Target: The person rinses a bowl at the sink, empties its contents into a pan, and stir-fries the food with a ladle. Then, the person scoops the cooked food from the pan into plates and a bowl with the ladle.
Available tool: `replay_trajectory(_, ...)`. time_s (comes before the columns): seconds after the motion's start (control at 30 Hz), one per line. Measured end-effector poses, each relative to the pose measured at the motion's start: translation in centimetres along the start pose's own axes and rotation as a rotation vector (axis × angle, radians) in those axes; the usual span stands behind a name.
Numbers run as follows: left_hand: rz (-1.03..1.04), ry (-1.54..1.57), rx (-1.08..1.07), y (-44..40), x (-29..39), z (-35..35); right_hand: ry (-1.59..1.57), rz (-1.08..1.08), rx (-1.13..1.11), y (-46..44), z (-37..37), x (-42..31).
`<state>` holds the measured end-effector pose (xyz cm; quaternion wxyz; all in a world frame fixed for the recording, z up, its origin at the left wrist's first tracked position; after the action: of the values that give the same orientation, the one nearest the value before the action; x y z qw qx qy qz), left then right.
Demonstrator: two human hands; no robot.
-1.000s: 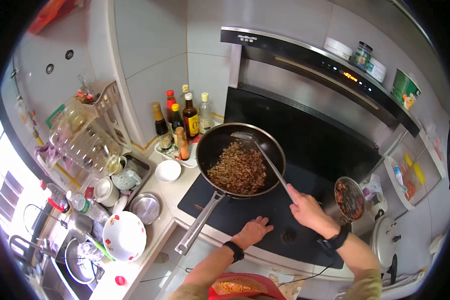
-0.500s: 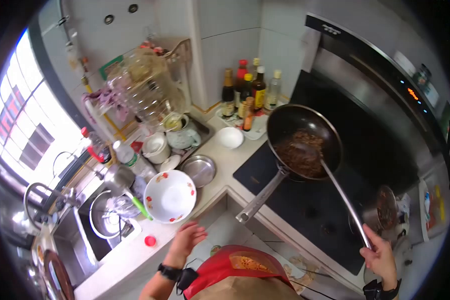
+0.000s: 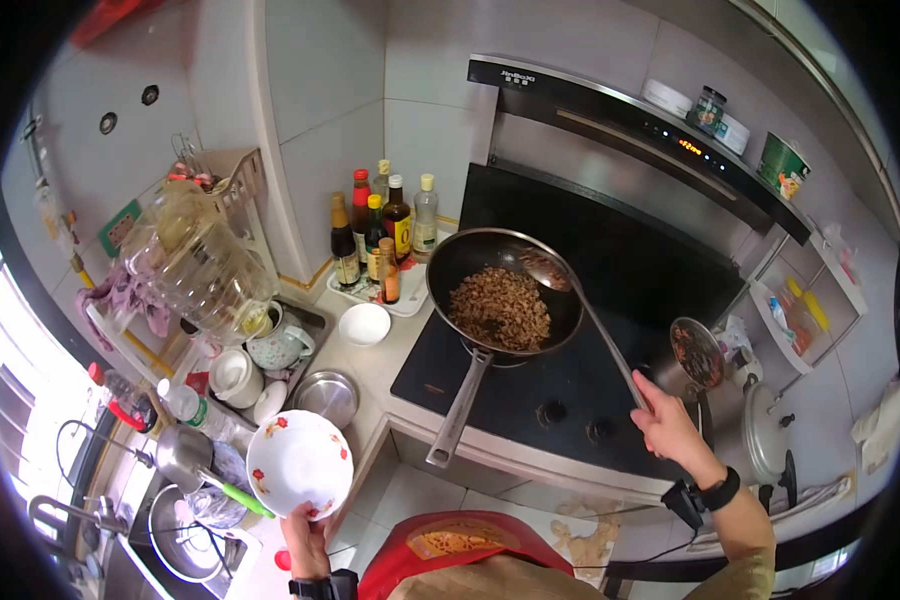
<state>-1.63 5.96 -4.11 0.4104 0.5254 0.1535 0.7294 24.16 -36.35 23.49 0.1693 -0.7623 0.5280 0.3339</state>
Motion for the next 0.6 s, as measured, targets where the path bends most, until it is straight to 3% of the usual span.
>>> replay_trajectory(0.07, -0.005, -0.002, -0.047, 1.5, 0.7, 0.4, -0.020, 0.035, 0.045, -1.4, 0.6, 0.7)
replay_trajectory(0.2, -0.094, 0.224, -0.156, 4.1, 3.2, 0.1, -0.378, 0.240, -0.018, -4.0, 2.2, 2.7)
replay_trajectory(0.27, 0.031, 0.286, -0.090, 8.2, 5.1, 1.6, -0.640, 0.266, -0.071, -4.1, 4.4, 1.8)
replay_trajectory(0.33, 0.033, 0.140, -0.360, 4.0, 5.4, -7.4, -0.899, 0.281, -0.189, -4.2, 5.5, 0.2)
replay_trajectory(0.4, 0.314, -0.196, -0.277, 11.1, 5.9, -5.6, -1.025, 0.281, -0.247, -5.0, 5.6, 0.1)
replay_trajectory(0.43, 0.461, -0.596, -0.213, 14.4, 7.5, -3.0, -1.135, 0.308, -0.295, -5.3, 5.4, 0.1)
replay_trajectory(0.5, 0.502, -0.568, -0.187, 15.1, 7.9, -2.0, -1.238, 0.307, -0.341, -5.3, 4.8, -0.3)
replay_trajectory(0.6, 0.414, -0.282, -0.289, 13.3, 7.5, -1.1, -1.329, 0.289, -0.401, -5.6, 5.6, 0.6)
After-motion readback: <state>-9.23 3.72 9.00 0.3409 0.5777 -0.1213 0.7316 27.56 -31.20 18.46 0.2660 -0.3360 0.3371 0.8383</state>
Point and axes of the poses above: each hand's wrist, its own y-axis away from the middle knuckle, its own z-axis out of the palm, x = y × z, the point moved 2 cm from there along -y, towards the middle knuckle, and after that the axes turned 9 degrees about -z, right-handed, at the moved point
